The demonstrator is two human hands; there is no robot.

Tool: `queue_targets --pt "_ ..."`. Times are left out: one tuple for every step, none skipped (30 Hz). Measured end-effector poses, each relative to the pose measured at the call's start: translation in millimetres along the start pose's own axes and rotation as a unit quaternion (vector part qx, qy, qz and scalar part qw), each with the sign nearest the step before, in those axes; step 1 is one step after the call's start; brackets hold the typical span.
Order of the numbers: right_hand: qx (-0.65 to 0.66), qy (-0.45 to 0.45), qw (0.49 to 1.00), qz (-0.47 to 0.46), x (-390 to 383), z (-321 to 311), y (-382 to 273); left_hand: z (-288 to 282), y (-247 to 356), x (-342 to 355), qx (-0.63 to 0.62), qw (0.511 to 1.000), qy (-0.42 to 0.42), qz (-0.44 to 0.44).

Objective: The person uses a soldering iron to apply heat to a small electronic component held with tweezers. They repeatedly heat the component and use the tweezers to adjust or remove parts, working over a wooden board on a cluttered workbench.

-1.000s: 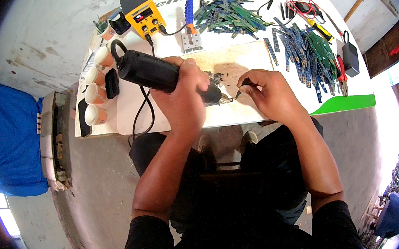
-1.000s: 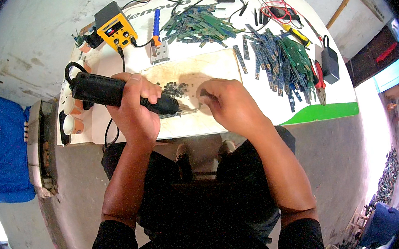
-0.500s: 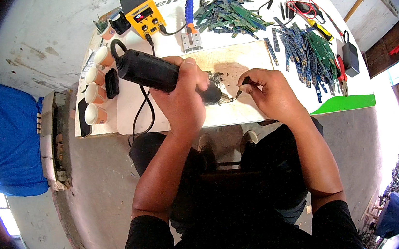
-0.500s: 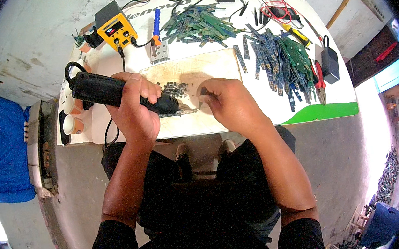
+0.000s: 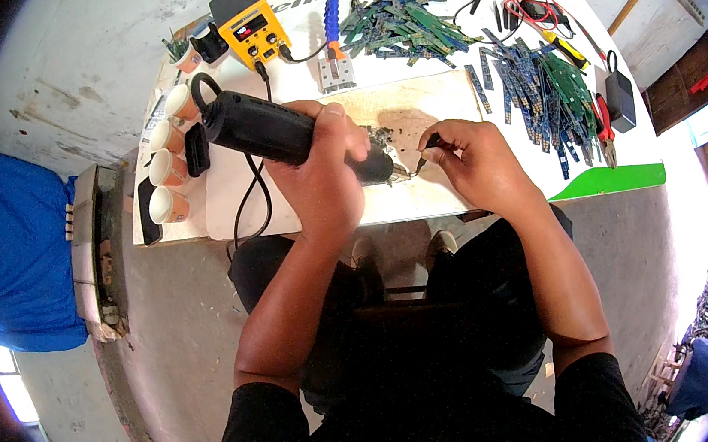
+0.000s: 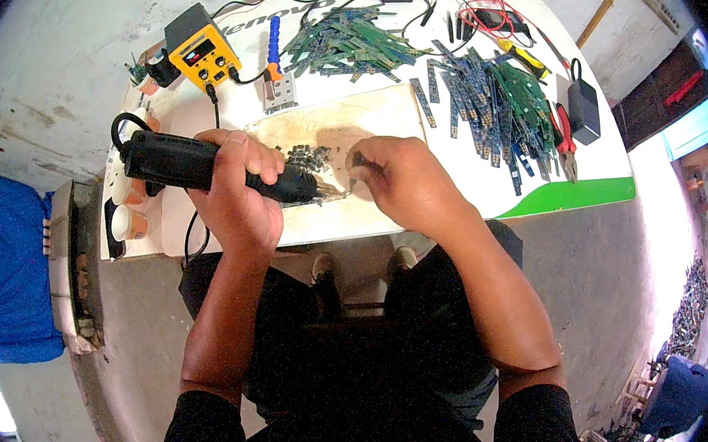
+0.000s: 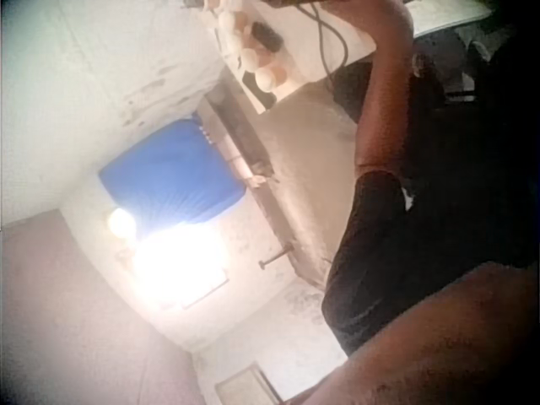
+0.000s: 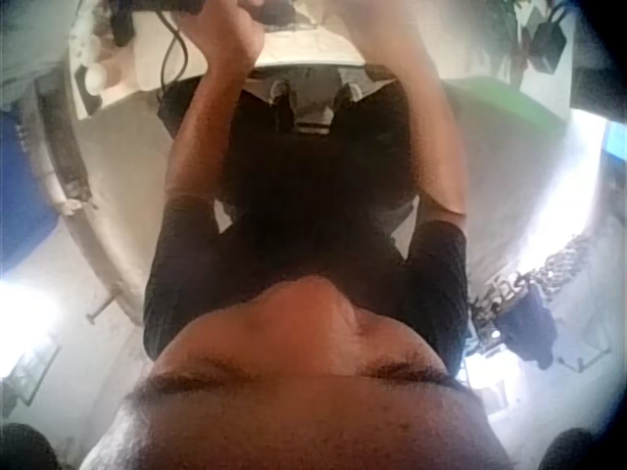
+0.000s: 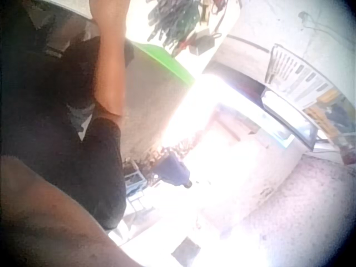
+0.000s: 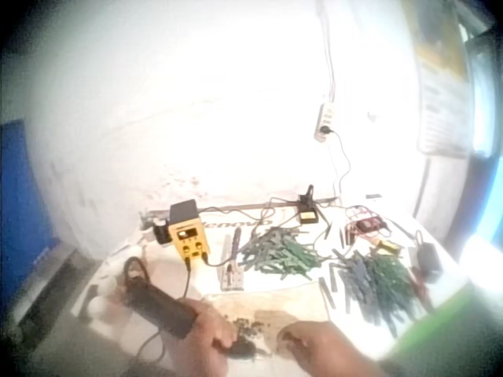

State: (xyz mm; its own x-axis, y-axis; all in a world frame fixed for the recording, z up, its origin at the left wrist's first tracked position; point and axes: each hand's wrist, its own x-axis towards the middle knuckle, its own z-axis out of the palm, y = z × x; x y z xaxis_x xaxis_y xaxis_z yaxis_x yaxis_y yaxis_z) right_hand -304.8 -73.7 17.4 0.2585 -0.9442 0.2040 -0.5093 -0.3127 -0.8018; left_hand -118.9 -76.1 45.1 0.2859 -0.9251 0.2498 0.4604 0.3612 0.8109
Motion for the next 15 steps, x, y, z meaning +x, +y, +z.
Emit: queue_targets --pt "0.003 0.005 1.000 -0.008 0.1 0.4 0.2 0.8 -0.8 -0.3 0.000 1.000 -0.001 0.000" --pt "0.006 0.010 1.000 -0.016 0.2 0.6 0.4 2.0 -1.7 -0.5 0.000 1.000 -0.001 0.001" --pt "0.006 0.008 1.000 -0.016 0.2 0.3 0.2 2.7 -2.0 -0.5 0.000 1.000 -0.002 0.001" --pt "0.006 0.006 1.000 -0.015 0.2 -0.3 -0.3 2.8 -1.9 -0.3 -0.001 1.000 -0.005 0.002" --pt "0.006 0.005 1.000 -0.015 0.1 -0.7 -0.8 2.9 -1.8 -0.2 -0.001 1.000 -0.007 0.003" --pt "0.006 0.003 1.000 -0.010 0.2 -0.9 -1.3 3.1 -1.7 0.0 -0.001 1.000 -0.010 0.004" --pt "0.007 0.001 1.000 -0.004 0.3 -0.9 -1.8 3.2 -1.5 0.0 -0.001 1.000 -0.011 0.004" --pt "0.008 -0.001 1.000 0.001 0.3 -0.9 -2.0 3.4 -1.3 -0.2 -0.001 1.000 -0.011 0.004" --pt "0.002 -0.001 1.000 0.001 0.2 -0.7 -2.2 3.3 -0.8 -0.1 -0.001 1.000 -0.012 0.005" --pt "-0.004 0.000 1.000 0.002 0.0 -0.4 -2.4 3.3 -0.7 -0.1 0.000 1.000 -0.011 0.005" --pt "-0.010 0.000 1.000 0.002 0.0 -0.2 -2.6 3.4 -0.8 -0.1 0.001 1.000 -0.010 0.006" --pt "-0.013 -0.002 1.000 0.002 0.1 -0.4 -2.9 3.4 -1.0 -0.1 0.001 1.000 -0.009 0.006" --pt "-0.015 -0.003 1.000 0.002 0.1 -0.8 -3.1 3.4 -1.2 -0.1 0.003 1.000 -0.007 0.006" --pt "-0.017 -0.005 1.000 0.002 0.2 -1.2 -3.3 3.5 -1.4 -0.2 0.005 1.000 -0.006 0.006" --pt "-0.015 -0.003 1.000 0.001 0.2 -0.9 -2.5 3.5 -1.5 -0.2 0.007 1.000 -0.005 0.006"
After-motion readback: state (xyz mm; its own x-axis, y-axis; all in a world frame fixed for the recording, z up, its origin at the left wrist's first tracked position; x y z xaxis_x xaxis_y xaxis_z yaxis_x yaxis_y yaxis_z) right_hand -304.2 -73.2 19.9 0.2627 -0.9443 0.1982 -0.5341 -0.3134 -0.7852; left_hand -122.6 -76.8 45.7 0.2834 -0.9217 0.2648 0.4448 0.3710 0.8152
